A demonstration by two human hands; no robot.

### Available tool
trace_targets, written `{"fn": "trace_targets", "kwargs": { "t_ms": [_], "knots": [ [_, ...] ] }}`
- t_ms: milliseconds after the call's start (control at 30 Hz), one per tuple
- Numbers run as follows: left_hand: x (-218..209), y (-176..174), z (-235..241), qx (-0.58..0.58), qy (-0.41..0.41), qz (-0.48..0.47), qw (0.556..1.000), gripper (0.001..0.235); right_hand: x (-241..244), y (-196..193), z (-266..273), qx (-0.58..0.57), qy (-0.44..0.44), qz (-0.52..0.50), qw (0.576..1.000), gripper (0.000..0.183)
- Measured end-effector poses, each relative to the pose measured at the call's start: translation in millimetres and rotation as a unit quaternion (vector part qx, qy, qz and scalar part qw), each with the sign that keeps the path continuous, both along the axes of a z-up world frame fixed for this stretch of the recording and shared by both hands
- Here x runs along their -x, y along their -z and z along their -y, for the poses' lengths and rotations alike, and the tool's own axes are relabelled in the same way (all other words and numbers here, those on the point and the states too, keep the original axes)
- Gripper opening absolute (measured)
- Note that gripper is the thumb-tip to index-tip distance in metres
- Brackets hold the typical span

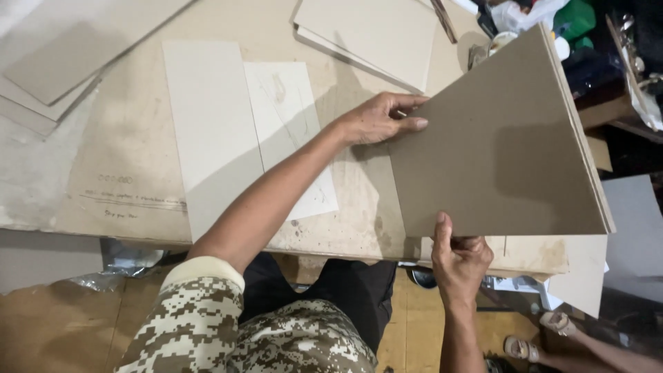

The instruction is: The person is organizing and cutting cardboard sheets into smaller pieces using a utility knife on a workbench.

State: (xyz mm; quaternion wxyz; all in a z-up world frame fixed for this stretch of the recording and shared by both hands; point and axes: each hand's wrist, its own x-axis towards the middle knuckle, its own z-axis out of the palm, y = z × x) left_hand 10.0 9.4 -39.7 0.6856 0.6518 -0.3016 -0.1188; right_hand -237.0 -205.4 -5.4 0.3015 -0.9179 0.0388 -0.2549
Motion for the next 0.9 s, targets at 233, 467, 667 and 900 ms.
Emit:
{"fn": "trace_targets", "kwargs": {
  "t_ms": [233,467,667,900],
  "knots": [
    [-0.4,-7.0,1.5,-0.003,0.004,-0.021,1.000,0.045,-0.1,-7.0,-4.7,-0.028,-0.007,-0.007,1.000,0.054],
    [14.8,-33.5,-9.4,-0.080,0.022,0.020,0.996,0.091,0.6,-25.7,-10.9,-0.093,-0.025,-0.077,0.992,0.059],
    [17.7,-28.9,-8.9,-0.038,0.034,-0.022,0.998,0.085,1.8,-22.0,-13.6,0.047,0.041,-0.046,0.997,0.073],
    [15.1,-38.1,-10.1,-0.049,0.043,-0.026,0.998,0.082,3.8,-22.8,-17.3,-0.048,0.016,-0.056,0.997,0.065]
  ]
}}
